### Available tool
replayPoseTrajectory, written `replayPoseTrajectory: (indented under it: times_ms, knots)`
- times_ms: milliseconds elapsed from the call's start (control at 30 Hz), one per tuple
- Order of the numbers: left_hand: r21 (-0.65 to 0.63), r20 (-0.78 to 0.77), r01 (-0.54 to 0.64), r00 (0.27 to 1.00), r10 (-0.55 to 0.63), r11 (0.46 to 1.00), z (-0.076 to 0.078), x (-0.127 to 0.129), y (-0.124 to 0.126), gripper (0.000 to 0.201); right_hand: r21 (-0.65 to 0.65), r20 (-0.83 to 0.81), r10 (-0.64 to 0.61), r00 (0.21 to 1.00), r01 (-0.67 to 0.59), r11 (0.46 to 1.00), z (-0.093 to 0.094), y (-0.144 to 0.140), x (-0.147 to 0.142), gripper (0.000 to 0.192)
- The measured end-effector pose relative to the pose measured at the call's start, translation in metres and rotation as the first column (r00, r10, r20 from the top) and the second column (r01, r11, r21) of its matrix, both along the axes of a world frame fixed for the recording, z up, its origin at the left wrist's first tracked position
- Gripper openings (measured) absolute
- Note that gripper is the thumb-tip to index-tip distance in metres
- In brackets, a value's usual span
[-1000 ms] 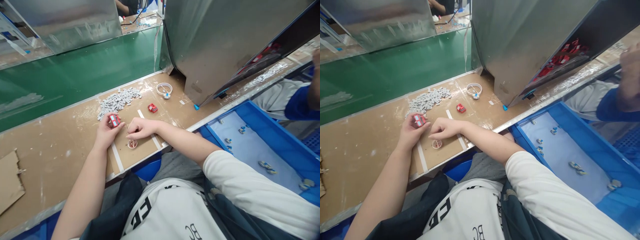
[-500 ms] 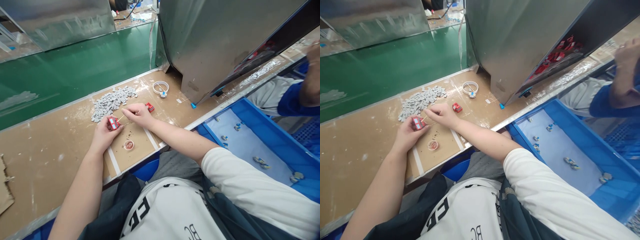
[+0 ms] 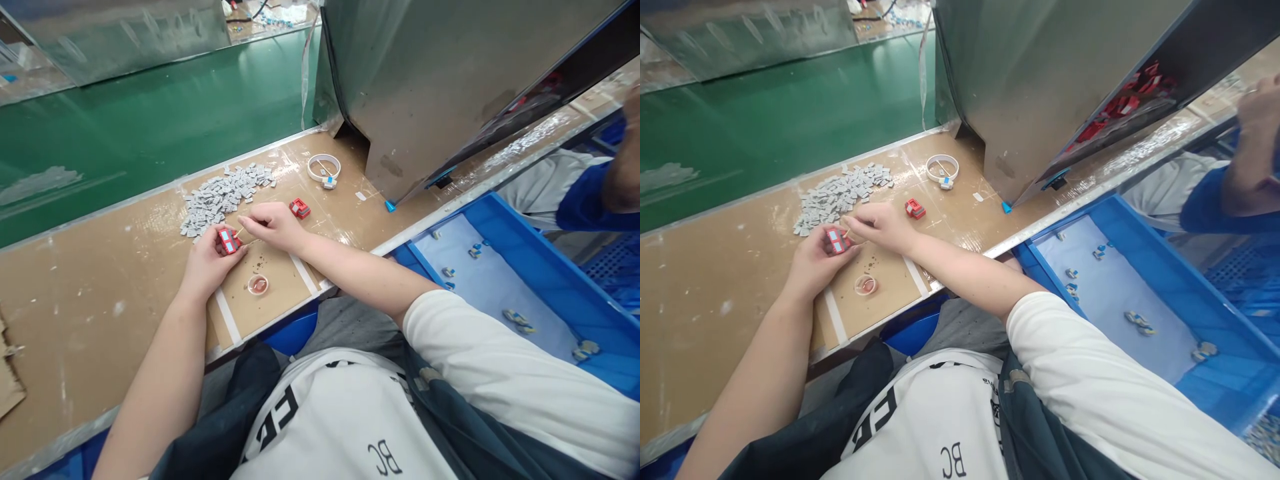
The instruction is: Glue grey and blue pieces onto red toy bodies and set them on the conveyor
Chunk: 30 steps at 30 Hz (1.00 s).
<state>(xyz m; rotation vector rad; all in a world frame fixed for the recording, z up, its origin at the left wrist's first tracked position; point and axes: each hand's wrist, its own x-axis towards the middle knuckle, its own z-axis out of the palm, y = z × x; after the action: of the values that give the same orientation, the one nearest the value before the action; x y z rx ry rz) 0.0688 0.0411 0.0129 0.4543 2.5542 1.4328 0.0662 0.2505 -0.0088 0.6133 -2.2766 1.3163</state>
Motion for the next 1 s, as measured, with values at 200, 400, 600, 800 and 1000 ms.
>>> replayPoseTrajectory:
  times_ms: [200,400,600,800,1000]
  knots:
    - [0.011,-0.020,0.000,1.000,0.000,1.000,-0.002,-0.002,0.000,0.052,0.079,0.007,0.006,1.000,-0.007,0.997,-0.001,0.000,0.000,0.052]
    - [0.035,-0.014,0.006,1.000,-0.005,0.999,-0.002,-0.001,0.000,0.051,0.084,0.027,0.006,1.000,-0.008,0.996,0.000,-0.001,0.000,0.051]
    - [0.036,-0.001,-0.005,1.000,0.005,0.999,0.000,-0.001,0.001,0.052,0.024,0.000,-0.012,1.000,0.012,1.000,0.002,0.000,0.003,0.049]
    - [0.165,0.050,-0.043,0.998,0.035,0.985,-0.007,-0.006,-0.001,0.061,-0.104,0.020,0.351,0.936,-0.347,0.932,0.014,0.012,0.013,0.058]
    - [0.275,0.043,-0.089,0.996,0.081,0.957,-0.007,-0.010,-0.003,0.061,0.143,0.302,0.634,0.712,-0.692,0.708,0.021,0.015,0.025,0.058]
